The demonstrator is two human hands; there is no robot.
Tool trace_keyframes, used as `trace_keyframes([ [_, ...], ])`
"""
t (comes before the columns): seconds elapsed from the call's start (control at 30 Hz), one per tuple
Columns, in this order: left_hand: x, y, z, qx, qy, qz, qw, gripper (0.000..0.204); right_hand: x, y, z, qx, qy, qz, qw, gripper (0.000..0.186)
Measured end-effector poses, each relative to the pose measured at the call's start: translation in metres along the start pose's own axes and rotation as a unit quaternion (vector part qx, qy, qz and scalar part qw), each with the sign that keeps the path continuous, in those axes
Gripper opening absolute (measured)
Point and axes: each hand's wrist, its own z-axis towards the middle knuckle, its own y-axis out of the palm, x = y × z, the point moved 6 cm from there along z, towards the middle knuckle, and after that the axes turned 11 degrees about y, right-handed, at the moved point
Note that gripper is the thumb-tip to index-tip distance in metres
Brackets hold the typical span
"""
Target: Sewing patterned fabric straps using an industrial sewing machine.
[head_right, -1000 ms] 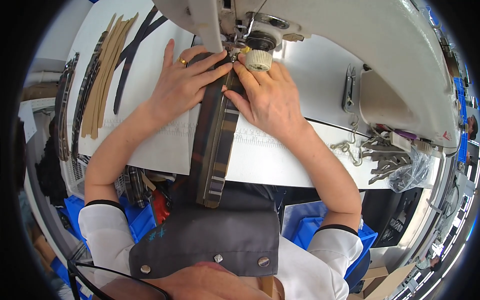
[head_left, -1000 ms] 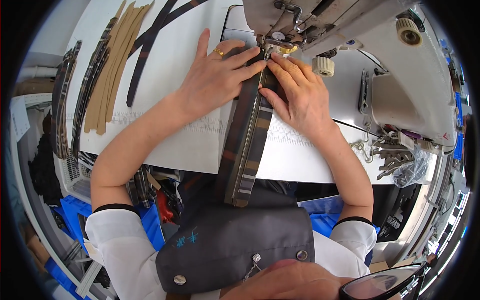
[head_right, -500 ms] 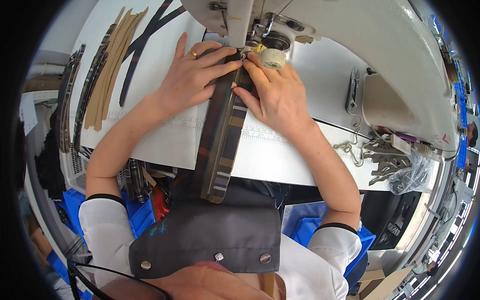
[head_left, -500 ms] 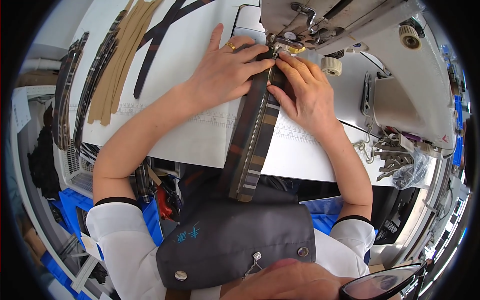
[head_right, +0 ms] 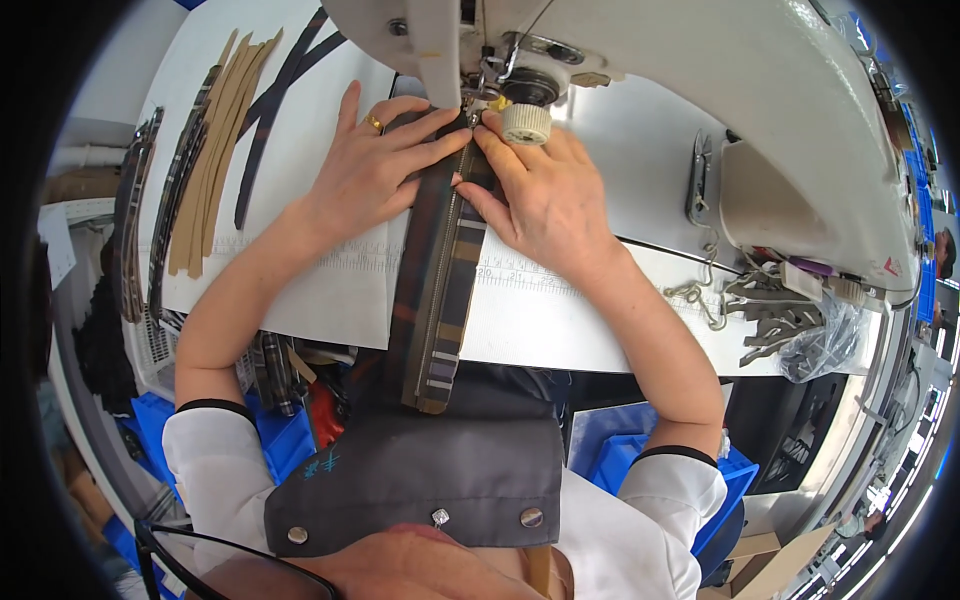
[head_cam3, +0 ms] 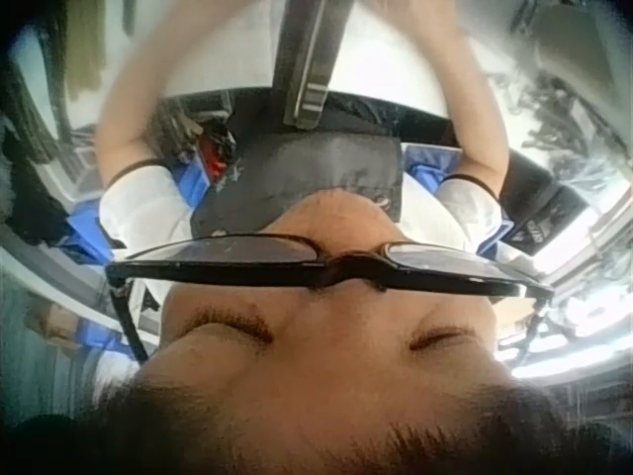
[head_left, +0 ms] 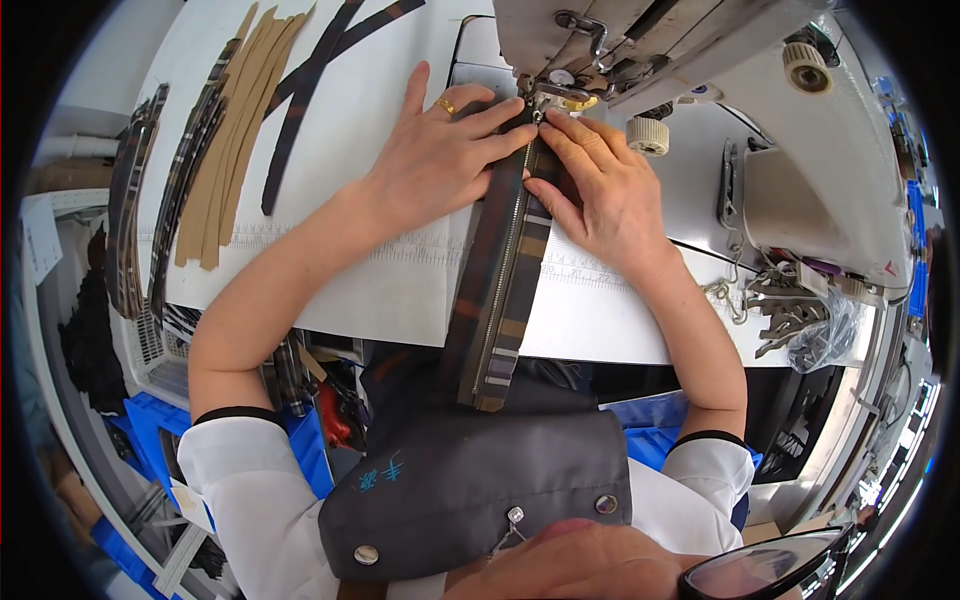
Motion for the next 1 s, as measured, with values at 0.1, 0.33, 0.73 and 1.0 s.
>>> trace_keyframes([
  [0.1, -0.001, 0.0, 0.001, 0.002, -0.003, 0.003, 1.0, 0.05, 0.001, 0.001, 0.0, 0.001, 0.001, 0.0, 1.0, 0.045],
  [0.33, 0.0, 0.002, 0.0, -0.016, -0.007, -0.009, 1.0, 0.051, 0.001, 0.0, 0.001, 0.029, -0.023, 0.009, 0.999, 0.048],
  [0.73, 0.008, 0.0, -0.003, 0.032, 0.027, 0.04, 0.998, 0.046, 0.002, 0.001, -0.001, 0.007, -0.006, -0.006, 1.0, 0.046],
  [1.0, 0.01, -0.002, -0.004, 0.005, -0.001, 0.005, 1.0, 0.048, 0.004, 0.001, -0.002, -0.011, 0.012, -0.005, 1.0, 0.046],
])
